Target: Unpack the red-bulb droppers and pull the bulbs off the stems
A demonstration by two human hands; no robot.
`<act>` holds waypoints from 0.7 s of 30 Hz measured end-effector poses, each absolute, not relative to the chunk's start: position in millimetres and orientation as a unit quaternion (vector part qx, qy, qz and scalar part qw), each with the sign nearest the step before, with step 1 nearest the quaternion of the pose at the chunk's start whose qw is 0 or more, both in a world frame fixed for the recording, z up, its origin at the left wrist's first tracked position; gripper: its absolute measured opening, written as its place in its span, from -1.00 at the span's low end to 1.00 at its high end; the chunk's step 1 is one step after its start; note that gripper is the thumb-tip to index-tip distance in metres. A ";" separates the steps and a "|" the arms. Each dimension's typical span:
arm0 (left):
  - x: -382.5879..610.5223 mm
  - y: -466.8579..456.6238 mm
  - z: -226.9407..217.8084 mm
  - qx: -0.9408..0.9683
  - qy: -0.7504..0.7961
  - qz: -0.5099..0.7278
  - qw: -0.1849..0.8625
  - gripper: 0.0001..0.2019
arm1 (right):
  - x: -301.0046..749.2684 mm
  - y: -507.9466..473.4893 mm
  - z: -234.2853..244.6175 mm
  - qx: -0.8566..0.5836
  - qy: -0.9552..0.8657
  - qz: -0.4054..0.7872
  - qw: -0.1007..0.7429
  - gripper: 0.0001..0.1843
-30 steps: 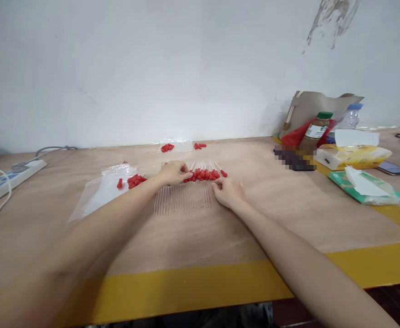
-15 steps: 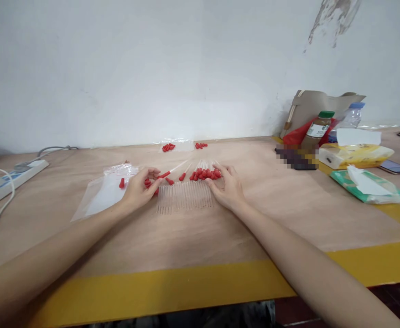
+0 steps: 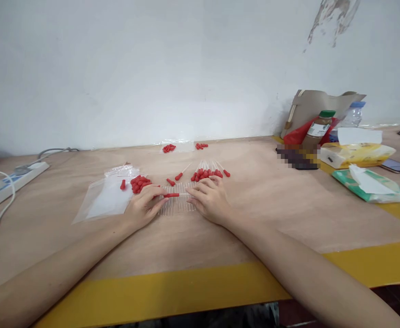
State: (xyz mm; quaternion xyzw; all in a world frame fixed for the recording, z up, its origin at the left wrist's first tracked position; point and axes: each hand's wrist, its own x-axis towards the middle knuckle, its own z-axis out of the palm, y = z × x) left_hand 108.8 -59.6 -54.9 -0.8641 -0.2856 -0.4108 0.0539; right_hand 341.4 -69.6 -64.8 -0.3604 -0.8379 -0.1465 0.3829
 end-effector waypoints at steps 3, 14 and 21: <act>112.0 -62.3 -53.0 -0.869 -0.277 -0.403 0.071 -0.90 | 339.3 -68.4 -67.4 -0.362 -0.844 -0.153 0.367 -0.78; 118.5 -64.7 -55.9 -0.897 -0.292 -0.317 0.101 -0.86 | 335.5 -75.8 -64.3 -0.315 -0.865 -0.166 0.353 -0.74; 117.9 -73.8 -47.7 -0.909 -0.285 -0.280 0.120 -0.81 | 339.9 -80.1 -61.0 -0.307 -0.869 -0.159 0.353 -0.76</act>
